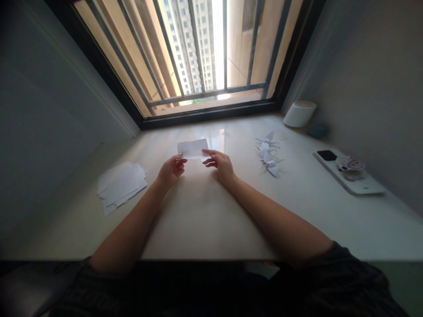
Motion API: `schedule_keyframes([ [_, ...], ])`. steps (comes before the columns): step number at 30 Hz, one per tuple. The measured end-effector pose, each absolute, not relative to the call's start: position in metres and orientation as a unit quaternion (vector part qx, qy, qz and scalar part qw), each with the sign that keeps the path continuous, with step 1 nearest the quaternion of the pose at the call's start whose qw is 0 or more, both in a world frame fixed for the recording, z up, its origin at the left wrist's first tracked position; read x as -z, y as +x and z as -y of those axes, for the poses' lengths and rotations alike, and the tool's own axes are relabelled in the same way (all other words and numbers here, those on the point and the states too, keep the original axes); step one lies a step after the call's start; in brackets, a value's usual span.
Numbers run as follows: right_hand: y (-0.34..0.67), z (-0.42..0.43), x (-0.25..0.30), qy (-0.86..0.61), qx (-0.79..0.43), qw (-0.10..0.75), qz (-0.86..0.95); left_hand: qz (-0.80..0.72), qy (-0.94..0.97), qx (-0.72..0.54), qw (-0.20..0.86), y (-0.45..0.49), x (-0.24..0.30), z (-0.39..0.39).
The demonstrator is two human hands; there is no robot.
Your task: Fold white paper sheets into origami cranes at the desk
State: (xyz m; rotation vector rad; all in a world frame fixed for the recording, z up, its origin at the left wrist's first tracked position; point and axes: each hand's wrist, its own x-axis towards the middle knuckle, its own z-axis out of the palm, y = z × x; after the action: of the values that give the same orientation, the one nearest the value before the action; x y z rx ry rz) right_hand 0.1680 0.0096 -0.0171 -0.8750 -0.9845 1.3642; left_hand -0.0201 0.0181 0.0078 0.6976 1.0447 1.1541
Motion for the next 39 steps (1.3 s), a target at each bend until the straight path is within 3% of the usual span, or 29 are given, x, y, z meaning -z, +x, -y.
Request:
schedule_keyframes([
  [7, 0.164, -0.008, 0.021, -0.377, -0.549, 0.563, 0.489, -0.394, 0.223, -0.516, 0.727, -0.023, -0.009, -0.016],
  [13, 0.163, -0.008, 0.019, -0.404, -0.490, 0.623, 0.456, -0.415, 0.298, -0.452, 0.731, -0.019, -0.006, -0.013],
  [20, 0.164, -0.011, 0.020, -0.410, -0.456, 0.677, 0.407, -0.448, 0.445, -0.412, 0.657, -0.009, -0.004, -0.006],
  [27, 0.161, -0.004, 0.015, -0.424, -0.443, 0.639, 0.465, -0.473, 0.547, -0.474, 0.503, -0.005, -0.008, 0.000],
  [39, 0.159, 0.005, 0.014, -0.452, -0.349, 0.604, 0.556, -0.490, 0.633, -0.479, 0.360, 0.002, -0.009, 0.013],
])
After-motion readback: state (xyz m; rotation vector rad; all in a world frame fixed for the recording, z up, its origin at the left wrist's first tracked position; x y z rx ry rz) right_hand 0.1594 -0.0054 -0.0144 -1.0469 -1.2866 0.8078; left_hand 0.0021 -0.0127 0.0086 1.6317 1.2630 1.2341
